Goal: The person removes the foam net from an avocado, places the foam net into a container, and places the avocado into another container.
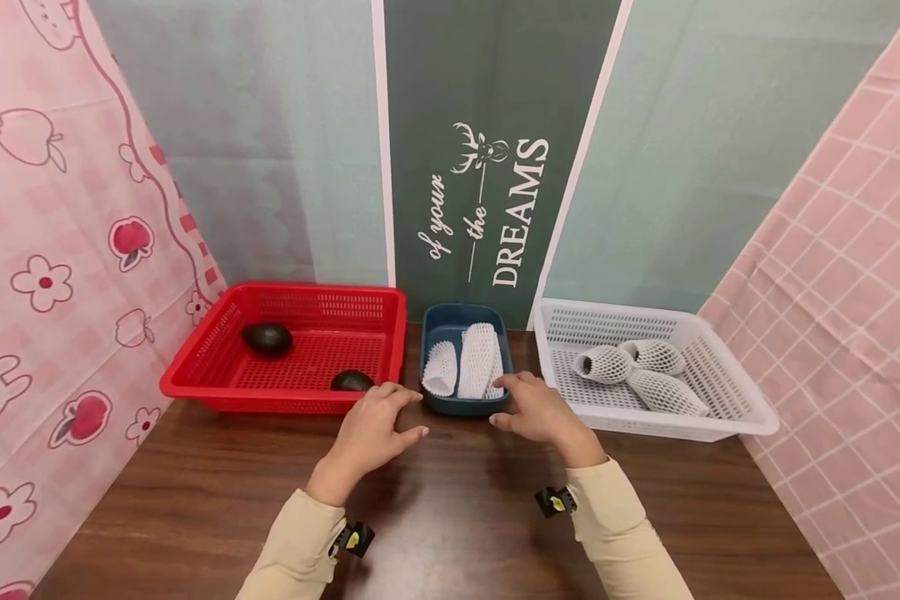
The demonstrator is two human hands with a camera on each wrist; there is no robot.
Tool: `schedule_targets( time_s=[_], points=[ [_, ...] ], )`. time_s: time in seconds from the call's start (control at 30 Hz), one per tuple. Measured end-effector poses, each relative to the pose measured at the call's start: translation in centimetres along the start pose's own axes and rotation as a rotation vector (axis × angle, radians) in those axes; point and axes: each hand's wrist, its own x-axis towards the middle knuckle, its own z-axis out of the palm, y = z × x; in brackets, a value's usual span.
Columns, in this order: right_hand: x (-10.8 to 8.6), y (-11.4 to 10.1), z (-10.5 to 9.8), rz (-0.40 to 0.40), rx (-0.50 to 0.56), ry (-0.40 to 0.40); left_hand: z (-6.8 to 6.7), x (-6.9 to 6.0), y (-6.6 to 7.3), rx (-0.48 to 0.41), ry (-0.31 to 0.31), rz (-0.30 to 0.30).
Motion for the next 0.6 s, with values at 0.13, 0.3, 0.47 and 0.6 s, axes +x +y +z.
schedule_targets(
  time_s=[0.13, 0.3, 0.47, 0.6],
  points=[
    [-0.2, 0.9, -0.3, -0.006, 0.014, 0.009, 0.6, 0.1, 0.2, -0.001, -0.002, 0.038],
    [-0.4, 2.2, -0.8, -0.014, 0.035, 0.025, 1.4, 0.3, 0.5, 0.007, -0.024, 0.061],
    [-0.5, 3.2, -1.4, -0.006, 0.033, 0.050, 2.0, 0.3, 0.7, 0.016, -0.053, 0.070],
    [-0.5, 3.9, -1.9, -0.001, 0.025, 0.058, 2.5, 0.4, 0.8, 0.033, -0.062, 0.072]
  ],
)
